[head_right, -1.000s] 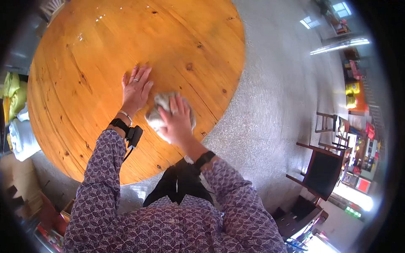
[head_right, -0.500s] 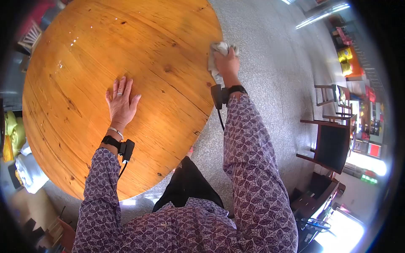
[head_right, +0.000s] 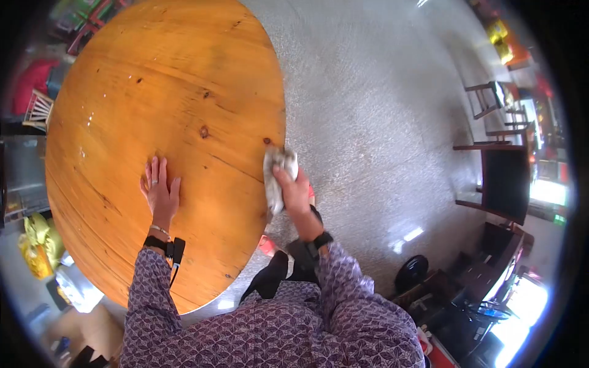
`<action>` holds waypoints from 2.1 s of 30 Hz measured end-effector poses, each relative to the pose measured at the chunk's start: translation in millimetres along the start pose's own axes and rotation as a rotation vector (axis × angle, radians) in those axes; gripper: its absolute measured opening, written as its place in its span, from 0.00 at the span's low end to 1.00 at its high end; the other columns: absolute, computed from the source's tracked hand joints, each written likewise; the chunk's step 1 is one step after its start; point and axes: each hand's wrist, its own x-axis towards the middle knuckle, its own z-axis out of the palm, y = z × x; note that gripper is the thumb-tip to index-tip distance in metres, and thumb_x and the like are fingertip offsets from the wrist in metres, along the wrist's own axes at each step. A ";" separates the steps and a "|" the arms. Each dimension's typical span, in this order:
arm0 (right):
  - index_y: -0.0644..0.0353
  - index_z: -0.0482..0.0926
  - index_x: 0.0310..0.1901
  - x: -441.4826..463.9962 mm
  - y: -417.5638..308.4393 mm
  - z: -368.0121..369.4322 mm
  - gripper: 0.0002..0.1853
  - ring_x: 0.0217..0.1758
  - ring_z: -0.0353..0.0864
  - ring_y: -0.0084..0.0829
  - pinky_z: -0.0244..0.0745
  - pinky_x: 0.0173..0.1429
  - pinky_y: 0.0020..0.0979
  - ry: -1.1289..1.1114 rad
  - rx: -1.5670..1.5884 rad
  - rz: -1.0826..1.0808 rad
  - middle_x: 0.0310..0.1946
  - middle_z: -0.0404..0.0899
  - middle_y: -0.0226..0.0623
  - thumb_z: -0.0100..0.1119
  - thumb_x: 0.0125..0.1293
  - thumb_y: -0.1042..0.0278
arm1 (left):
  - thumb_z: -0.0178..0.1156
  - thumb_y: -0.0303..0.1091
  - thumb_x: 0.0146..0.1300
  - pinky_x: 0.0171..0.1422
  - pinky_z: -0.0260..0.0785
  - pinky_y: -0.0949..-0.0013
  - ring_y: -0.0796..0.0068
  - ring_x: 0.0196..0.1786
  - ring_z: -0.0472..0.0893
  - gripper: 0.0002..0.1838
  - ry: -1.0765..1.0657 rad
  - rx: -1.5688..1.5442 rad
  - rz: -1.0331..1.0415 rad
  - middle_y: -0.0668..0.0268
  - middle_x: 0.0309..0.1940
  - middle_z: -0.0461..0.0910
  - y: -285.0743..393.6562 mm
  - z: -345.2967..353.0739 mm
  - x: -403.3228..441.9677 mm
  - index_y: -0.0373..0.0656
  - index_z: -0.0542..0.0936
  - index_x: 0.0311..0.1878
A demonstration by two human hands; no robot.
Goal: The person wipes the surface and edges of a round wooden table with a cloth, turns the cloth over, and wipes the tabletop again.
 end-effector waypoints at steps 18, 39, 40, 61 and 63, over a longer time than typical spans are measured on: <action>0.60 0.47 0.76 106.2 -61.3 0.0 0.52 0.64 0.66 0.72 0.63 0.70 0.52 -0.265 -0.851 -0.523 0.63 0.62 0.74 0.66 0.58 0.46 | 0.43 0.48 0.73 0.76 0.35 0.43 0.54 0.80 0.45 0.32 0.018 -0.041 -0.049 0.60 0.80 0.46 91.2 9.1 102.3 0.49 0.56 0.77; 0.60 0.75 0.57 100.0 -26.9 -12.9 0.20 0.46 0.77 0.22 0.73 0.50 0.26 -0.334 0.334 0.402 0.42 0.79 0.29 0.56 0.73 0.54 | 0.40 0.50 0.74 0.78 0.33 0.48 0.53 0.81 0.42 0.33 0.003 -0.010 -0.043 0.58 0.80 0.45 137.5 2.0 147.1 0.47 0.55 0.77; 0.60 0.74 0.58 89.1 -33.0 -13.8 0.21 0.47 0.76 0.22 0.72 0.50 0.26 -0.330 0.358 0.345 0.43 0.79 0.29 0.55 0.73 0.54 | 0.40 0.50 0.74 0.78 0.33 0.48 0.54 0.81 0.42 0.33 0.007 -0.018 -0.046 0.58 0.80 0.45 138.3 2.8 147.1 0.46 0.55 0.77; 0.64 0.61 0.71 101.8 -35.0 -18.8 0.34 0.74 0.63 0.39 0.57 0.74 0.35 -0.485 0.207 0.174 0.71 0.63 0.49 0.60 0.69 0.60 | 0.39 0.50 0.73 0.78 0.32 0.48 0.51 0.81 0.43 0.33 -0.004 -0.029 -0.056 0.58 0.80 0.45 136.0 4.1 148.3 0.46 0.55 0.77; 0.65 0.56 0.73 86.1 -29.2 -17.9 0.37 0.72 0.66 0.38 0.59 0.72 0.35 -0.405 0.131 0.025 0.68 0.66 0.48 0.60 0.68 0.61 | 0.40 0.51 0.73 0.78 0.31 0.48 0.51 0.80 0.43 0.33 -0.014 -0.038 -0.059 0.57 0.80 0.45 138.8 3.5 148.9 0.45 0.55 0.77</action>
